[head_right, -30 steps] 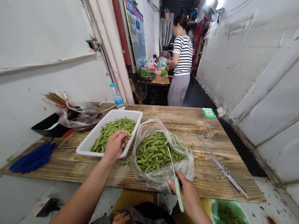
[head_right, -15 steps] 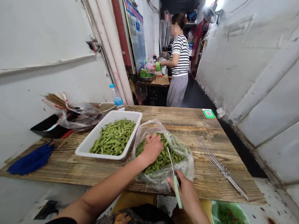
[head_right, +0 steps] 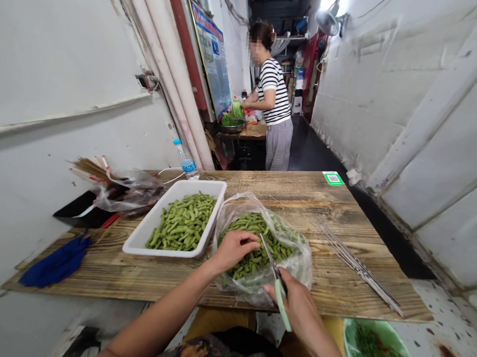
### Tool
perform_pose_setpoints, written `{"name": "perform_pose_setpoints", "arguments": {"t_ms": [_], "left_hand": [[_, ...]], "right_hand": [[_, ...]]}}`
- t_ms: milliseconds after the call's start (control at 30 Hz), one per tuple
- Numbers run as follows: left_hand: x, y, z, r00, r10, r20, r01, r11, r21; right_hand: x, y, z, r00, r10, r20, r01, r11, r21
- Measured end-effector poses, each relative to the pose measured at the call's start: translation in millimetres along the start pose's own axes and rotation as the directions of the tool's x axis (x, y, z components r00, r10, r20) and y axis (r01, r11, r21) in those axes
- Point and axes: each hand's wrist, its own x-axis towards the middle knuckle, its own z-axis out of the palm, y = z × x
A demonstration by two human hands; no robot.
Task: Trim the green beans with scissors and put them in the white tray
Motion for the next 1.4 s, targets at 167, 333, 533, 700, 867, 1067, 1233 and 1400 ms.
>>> {"name": "perform_pose_setpoints", "arguments": {"t_ms": [167,333,533,700,867,1067,1233,1400], "left_hand": [[-4,7,-2.9,0.994,-0.015,0.113,0.017,1.0,-0.015],[-5,15,-8.6,0.983,-0.004,0.182,0.004,1.0,0.0],[-8,14,-11.5,0.961,-0.063,0.269,0.093,0.991,-0.098],[-11,16,-9.8,0.957,-0.099,0.274,0.14,0.981,-0.137],[-11,15,-8.5,0.963,-0.154,0.222,0.234,0.885,-0.402],[-10,14,-5.2,0.976,-0.213,0.047,0.196,0.767,-0.611],[-13,16,3.8,0.932,-0.358,0.059,0.266,0.563,-0.783],[-25,23,16.7,0.919,-0.362,0.157,0.335,0.504,-0.796]], "right_hand": [[-2,-10,-4,0.999,-0.053,-0.011,0.054,0.998,0.018],[-5,-14,-5,0.997,-0.075,0.003,0.075,0.997,0.005],[-8,-19,-6,0.988,-0.131,0.087,0.117,0.982,0.146],[-8,-19,-8,0.991,-0.121,0.056,0.114,0.987,0.11],[-4,-10,-2,0.996,-0.093,0.009,0.091,0.992,0.087],[-10,-14,-1,0.999,-0.037,-0.03,0.041,0.987,0.156],[-12,-19,-2,0.999,-0.021,-0.042,0.029,0.983,0.182],[-9,-17,2,0.998,-0.032,-0.045,0.041,0.977,0.209]]}}
